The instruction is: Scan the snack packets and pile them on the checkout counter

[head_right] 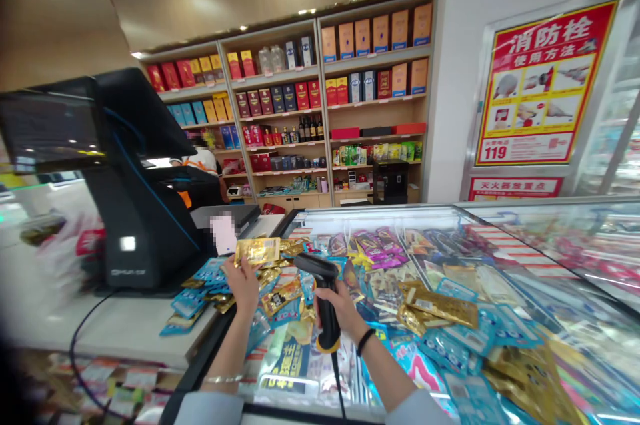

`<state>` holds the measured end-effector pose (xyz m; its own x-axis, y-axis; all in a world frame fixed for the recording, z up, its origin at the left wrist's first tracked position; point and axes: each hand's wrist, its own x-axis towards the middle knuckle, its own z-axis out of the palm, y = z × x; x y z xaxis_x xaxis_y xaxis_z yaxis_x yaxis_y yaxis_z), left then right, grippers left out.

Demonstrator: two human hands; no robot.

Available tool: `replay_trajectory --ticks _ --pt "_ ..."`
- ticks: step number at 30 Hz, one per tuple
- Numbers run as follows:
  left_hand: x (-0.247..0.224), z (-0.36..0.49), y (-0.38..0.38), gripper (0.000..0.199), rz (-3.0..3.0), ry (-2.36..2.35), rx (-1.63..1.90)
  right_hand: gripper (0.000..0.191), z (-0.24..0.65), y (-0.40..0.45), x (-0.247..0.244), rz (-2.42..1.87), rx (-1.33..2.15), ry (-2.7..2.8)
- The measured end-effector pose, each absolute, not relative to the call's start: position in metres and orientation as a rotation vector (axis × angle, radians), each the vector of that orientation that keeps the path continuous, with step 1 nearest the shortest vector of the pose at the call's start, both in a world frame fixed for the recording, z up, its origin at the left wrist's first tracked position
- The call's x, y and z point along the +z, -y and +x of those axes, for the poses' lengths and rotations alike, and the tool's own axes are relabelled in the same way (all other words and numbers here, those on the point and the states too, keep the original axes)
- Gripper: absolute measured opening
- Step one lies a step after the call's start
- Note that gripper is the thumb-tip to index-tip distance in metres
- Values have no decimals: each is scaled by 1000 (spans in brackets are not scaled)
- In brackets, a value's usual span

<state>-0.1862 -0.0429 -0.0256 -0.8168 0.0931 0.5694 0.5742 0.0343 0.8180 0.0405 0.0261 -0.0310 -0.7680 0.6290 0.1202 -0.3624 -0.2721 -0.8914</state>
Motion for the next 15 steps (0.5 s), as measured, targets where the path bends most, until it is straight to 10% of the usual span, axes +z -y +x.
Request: replay_trajectory --ticks 15 --pt "-25 -189 42 29 -633 1899 -1703 31 39 -27 -32 -403 2048 1339"
